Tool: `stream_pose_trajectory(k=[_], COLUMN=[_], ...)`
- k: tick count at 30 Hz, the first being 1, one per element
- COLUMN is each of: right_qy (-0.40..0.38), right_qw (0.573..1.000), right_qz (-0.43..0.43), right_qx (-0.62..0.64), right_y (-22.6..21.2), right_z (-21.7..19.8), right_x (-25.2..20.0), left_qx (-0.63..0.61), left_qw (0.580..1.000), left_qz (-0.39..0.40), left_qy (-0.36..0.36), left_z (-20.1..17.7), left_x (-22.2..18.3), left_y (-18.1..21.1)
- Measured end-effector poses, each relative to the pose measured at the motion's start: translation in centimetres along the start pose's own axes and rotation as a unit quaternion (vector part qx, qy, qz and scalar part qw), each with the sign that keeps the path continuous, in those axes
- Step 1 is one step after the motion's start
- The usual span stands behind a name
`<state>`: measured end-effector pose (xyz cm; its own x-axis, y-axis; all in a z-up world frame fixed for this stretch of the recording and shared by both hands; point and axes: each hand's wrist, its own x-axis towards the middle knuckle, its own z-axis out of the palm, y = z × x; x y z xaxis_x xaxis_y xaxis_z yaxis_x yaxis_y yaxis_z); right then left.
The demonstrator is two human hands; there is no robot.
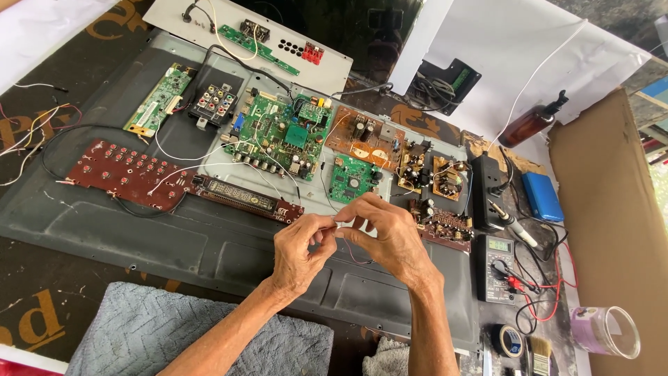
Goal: Connecting and organizing internal wiring on various circuit boards of a disassembled television.
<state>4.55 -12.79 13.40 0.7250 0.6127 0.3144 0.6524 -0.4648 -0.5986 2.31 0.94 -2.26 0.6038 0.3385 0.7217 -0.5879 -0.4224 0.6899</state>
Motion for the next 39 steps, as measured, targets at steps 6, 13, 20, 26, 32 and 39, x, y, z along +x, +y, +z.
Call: stream_pose_trajectory(k=[6,13,20,26,32,39], right_qy=[-0.014,-0.012,-0.012,-0.016,-0.014,-0.017], right_qw=[0.999,0.999,0.994,0.987,0.986,0.982], right_qz=[0.026,0.026,-0.036,-0.080,-0.083,-0.077], right_qx=[-0.021,-0.045,-0.099,-0.140,-0.146,-0.173], right_y=[1.1,1.1,2.0,2.2,2.1,2.8], right_z=[0.4,0.7,0.7,0.8,0.9,1.2], right_x=[0.0,0.0,-0.2,-0.3,-0.2,-0.4], left_qx=[-0.012,-0.007,0.001,0.001,-0.003,0.011], left_qw=[1.000,1.000,1.000,0.999,0.998,0.998], left_qz=[0.002,-0.006,0.016,0.032,0.024,0.019], left_qy=[0.004,0.008,-0.017,-0.040,-0.050,-0.052], left_z=[-0.2,-0.2,-0.6,-0.9,-0.9,-1.1], left_x=[0.2,0.2,0.6,0.7,0.8,0.6], left_y=[0.4,0.4,1.1,1.2,1.0,1.1])
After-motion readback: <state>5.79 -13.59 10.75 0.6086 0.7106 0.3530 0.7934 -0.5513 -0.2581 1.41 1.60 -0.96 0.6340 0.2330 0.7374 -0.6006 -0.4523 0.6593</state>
